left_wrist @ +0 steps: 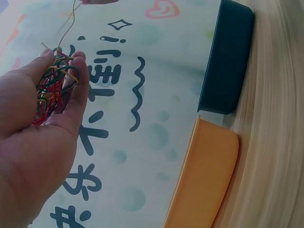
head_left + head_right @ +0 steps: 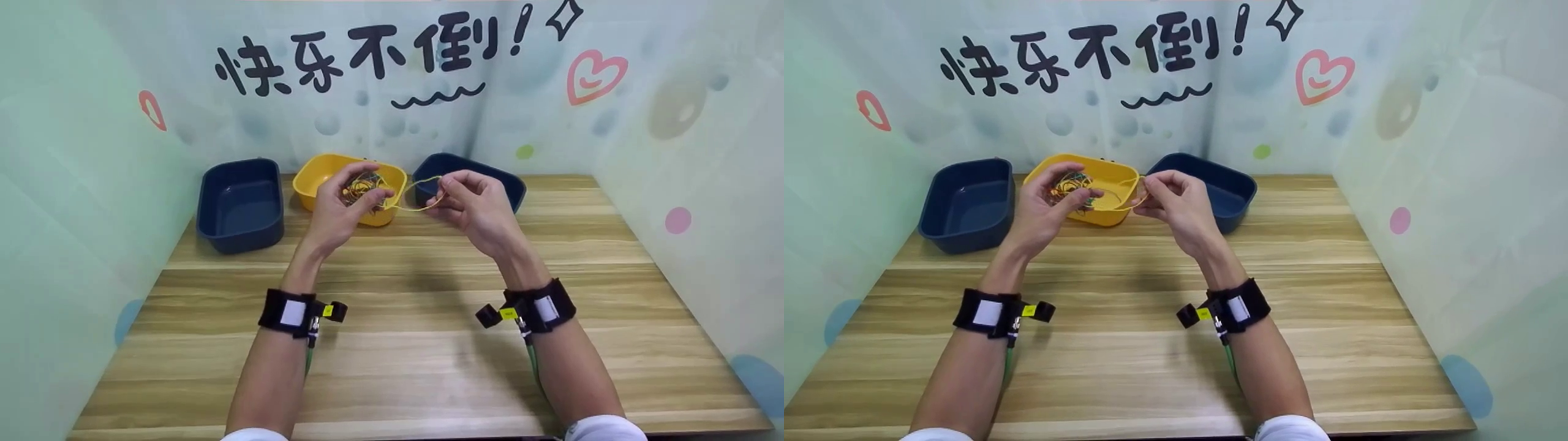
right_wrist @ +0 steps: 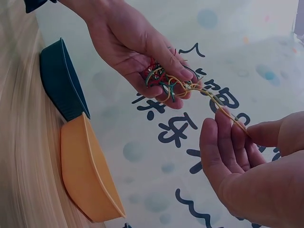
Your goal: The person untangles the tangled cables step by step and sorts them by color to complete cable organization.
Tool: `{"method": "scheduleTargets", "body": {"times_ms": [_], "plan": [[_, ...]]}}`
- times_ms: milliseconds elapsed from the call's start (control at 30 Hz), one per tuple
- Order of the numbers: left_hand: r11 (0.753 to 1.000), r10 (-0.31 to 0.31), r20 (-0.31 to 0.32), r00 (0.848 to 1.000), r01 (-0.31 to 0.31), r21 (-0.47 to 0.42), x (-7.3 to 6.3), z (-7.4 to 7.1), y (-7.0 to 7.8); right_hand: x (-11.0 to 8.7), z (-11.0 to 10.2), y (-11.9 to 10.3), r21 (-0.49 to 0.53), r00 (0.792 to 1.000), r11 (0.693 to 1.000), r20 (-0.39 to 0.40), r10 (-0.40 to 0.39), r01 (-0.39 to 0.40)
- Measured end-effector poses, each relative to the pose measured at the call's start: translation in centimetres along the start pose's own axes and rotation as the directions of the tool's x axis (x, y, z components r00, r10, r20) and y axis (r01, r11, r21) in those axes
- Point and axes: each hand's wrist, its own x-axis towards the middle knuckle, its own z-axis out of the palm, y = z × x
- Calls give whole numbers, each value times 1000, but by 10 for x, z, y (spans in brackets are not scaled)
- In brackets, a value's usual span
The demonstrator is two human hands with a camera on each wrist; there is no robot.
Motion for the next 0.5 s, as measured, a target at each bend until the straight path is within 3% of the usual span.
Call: {"method": "scheduleTargets", "body": {"times_ms": [200,300,400,500], "plan": [[999,-37,18,999,37,29,-1,-3,2,0,-4,-5,-10,999,999,36,32,-32],[999,-45,14,999,45,14,-1,-4,2,-1,-8,-7,-129,997,992,71,19,-9],[1000,-25,6,1000,25,-10,-1,-7,1,-3,-12,-10,-317,991,946,133,-24,65],[1000,-4,-15,1000,3,-22,0,-10,0,-4,-16,-12,-440,970,883,238,-57,160]]}}
